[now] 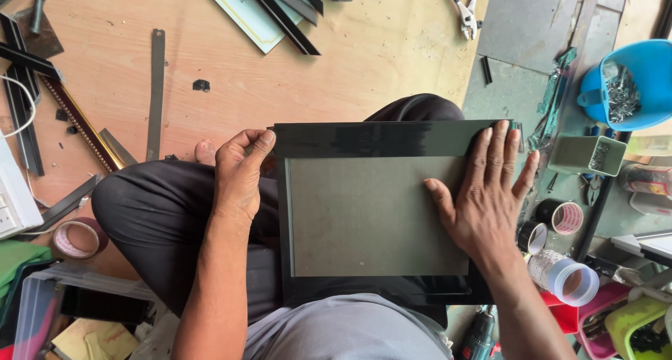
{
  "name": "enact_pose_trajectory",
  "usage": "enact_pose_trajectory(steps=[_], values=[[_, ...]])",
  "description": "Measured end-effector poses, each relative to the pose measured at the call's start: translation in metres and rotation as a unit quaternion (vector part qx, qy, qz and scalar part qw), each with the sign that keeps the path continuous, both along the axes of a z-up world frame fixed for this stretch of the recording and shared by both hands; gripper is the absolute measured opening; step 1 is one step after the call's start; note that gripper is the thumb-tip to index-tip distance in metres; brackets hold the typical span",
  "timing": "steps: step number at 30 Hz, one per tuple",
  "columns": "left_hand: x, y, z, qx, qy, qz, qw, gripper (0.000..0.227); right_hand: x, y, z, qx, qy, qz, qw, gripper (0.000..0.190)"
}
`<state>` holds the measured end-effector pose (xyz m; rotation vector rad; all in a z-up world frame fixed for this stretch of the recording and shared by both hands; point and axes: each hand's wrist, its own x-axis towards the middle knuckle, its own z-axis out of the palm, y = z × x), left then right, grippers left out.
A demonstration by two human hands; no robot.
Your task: Assembling a picture frame for a certificate by applying black tape to the glass edges, cleaning the glass, and using an electric drill to secure backing components.
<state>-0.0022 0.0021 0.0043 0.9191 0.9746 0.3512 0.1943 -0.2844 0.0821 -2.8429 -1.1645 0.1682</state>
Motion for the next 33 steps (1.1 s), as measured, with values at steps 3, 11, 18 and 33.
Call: enact_pose_trajectory(steps=[3,11,18,33], values=[[-0.006,0.0,-0.01,0.021,-0.004,-0.001,1.0,0.019,-0.016,0.015,-0.004,0.012,0.03,0.001,0.999,0.107],[-0.005,0.003,-0.02,0.005,-0.052,0.005,0.999,0.017,-0.06,0.08,-0.008,-0.033,0.036,0.117,0.992,0.112],[-0.006,0.006,-0.015,-0.022,-0.063,-0.009,0.998,0.017,-0.095,0.137,-0.014,-0.005,0.028,0.206,0.978,0.109],[-0.01,0.006,-0.024,-0.05,-0.111,-0.016,0.992,0.017,-0.118,0.151,-0.018,0.051,0.044,0.282,0.957,0.095]])
